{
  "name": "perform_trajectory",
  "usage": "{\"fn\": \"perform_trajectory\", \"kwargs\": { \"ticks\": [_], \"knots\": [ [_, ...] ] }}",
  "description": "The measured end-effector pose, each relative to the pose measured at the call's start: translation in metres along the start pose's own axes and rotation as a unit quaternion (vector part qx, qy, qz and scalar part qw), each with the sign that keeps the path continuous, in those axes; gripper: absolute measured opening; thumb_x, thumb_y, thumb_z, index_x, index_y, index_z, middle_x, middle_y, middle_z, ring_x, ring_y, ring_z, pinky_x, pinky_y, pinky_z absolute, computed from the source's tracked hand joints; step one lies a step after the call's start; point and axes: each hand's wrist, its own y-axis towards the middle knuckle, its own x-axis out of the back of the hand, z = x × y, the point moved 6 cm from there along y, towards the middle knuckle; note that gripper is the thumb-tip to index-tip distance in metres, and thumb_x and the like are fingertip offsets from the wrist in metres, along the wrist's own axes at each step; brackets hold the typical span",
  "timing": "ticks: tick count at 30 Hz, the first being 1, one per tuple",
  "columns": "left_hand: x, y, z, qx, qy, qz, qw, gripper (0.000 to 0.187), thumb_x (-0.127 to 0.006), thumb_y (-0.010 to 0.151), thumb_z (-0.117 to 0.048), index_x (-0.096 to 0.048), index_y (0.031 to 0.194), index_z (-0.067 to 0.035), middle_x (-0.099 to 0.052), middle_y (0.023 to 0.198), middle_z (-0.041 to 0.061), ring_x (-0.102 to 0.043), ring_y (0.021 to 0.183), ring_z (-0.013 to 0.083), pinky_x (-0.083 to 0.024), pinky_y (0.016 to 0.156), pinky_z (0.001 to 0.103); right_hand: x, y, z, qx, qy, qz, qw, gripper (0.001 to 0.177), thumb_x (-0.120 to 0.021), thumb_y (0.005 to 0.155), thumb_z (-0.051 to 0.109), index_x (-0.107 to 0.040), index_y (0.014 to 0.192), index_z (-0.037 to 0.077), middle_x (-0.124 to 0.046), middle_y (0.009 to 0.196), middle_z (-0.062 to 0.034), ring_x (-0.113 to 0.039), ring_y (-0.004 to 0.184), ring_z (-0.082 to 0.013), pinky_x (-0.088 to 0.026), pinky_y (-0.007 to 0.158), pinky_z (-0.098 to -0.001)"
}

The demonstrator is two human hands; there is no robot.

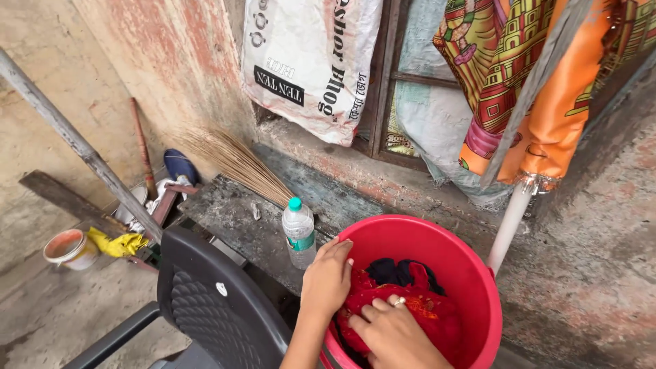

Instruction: Hand washing and hanging clothes to dry on an outdoor balcony.

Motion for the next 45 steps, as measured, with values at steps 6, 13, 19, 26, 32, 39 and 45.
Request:
{"fn": "perform_trajectory", "kwargs": {
  "ticks": [6, 13, 19, 26, 32, 39, 45],
  "knots": [
    [-0.006, 0.004, 0.004, 0.025, 0.001, 0.008, 1.0, 0.032, -0.06, 0.093, -0.016, -0.068, 0.122, -0.008, -0.069, 0.129, 0.007, -0.053, 0.135, 0.0263, -0.046, 0.105, 0.041, 0.007, -0.003, -0.014, -0.023, 0.031, -0.023, 0.999, 0.069, -0.086, 0.064, 0.015, -0.061, 0.129, 0.007, -0.063, 0.124, -0.0208, -0.054, 0.122, -0.0422, -0.039, 0.1, -0.061],
    [0.003, 0.004, -0.003, 0.05, -0.045, 0.019, 0.998, 0.048, -0.038, 0.105, -0.041, -0.07, 0.12, -0.009, -0.07, 0.128, 0.007, -0.051, 0.137, 0.0274, -0.045, 0.107, 0.042, 0.039, -0.043, -0.054, -0.216, 0.165, -0.156, 0.95, 0.059, -0.084, 0.068, 0.017, -0.068, 0.124, 0.022, -0.071, 0.121, -0.0069, -0.064, 0.118, -0.0261, -0.048, 0.102, -0.0417],
    [-0.001, 0.002, -0.004, 0.054, -0.032, 0.038, 0.997, 0.052, -0.035, 0.104, -0.045, -0.069, 0.123, -0.011, -0.069, 0.13, 0.006, -0.048, 0.14, 0.0251, -0.045, 0.103, 0.048, 0.049, -0.106, -0.128, -0.275, 0.398, -0.371, 0.793, 0.05, -0.07, 0.072, -0.015, -0.067, 0.116, 0.008, -0.077, 0.106, -0.0065, -0.074, 0.097, -0.0143, -0.058, 0.086, -0.0288],
    [-0.004, 0.002, -0.004, 0.047, -0.016, 0.057, 0.997, 0.053, -0.036, 0.104, -0.047, -0.068, 0.126, -0.011, -0.067, 0.131, 0.008, -0.044, 0.142, 0.0258, -0.043, 0.103, 0.055, 0.137, -0.138, -0.113, -0.258, 0.309, -0.542, 0.738, 0.048, -0.064, 0.084, -0.013, -0.061, 0.129, 0.002, -0.07, 0.121, -0.0065, -0.068, 0.109, -0.0137, -0.055, 0.095, -0.0294],
    [-0.008, 0.003, -0.002, 0.047, -0.025, 0.049, 0.997, 0.053, -0.038, 0.104, -0.047, -0.068, 0.126, -0.009, -0.068, 0.129, 0.01, -0.045, 0.141, 0.0266, -0.043, 0.103, 0.055, 0.096, -0.07, -0.119, -0.249, 0.072, -0.306, 0.916, 0.055, -0.074, 0.066, -0.001, -0.068, 0.118, 0.016, -0.07, 0.112, -0.0079, -0.067, 0.109, -0.0293, -0.056, 0.091, -0.0415],
    [-0.003, 0.002, -0.004, 0.052, -0.033, 0.051, 0.997, 0.053, -0.04, 0.103, -0.046, -0.067, 0.125, -0.006, -0.068, 0.128, 0.013, -0.046, 0.14, 0.0281, -0.043, 0.101, 0.054, 0.019, -0.019, -0.15, -0.271, -0.008, 0.077, 0.96, 0.052, -0.077, 0.078, 0.017, -0.063, 0.127, 0.025, -0.064, 0.124, -0.0026, -0.058, 0.127, -0.027, -0.05, 0.107, -0.0427],
    [0.004, 0.004, -0.008, 0.037, -0.057, 0.028, 0.997, 0.052, -0.041, 0.105, -0.044, -0.066, 0.123, -0.002, -0.069, 0.122, 0.019, -0.051, 0.135, 0.034, -0.044, 0.104, 0.05, 0.052, 0.033, -0.068, -0.105, -0.02, 0.005, 0.994, 0.045, -0.079, 0.082, 0.028, -0.067, 0.121, 0.01, -0.057, 0.138, -0.0141, -0.054, 0.127, -0.0343, -0.045, 0.105, -0.0482]
  ]
}}
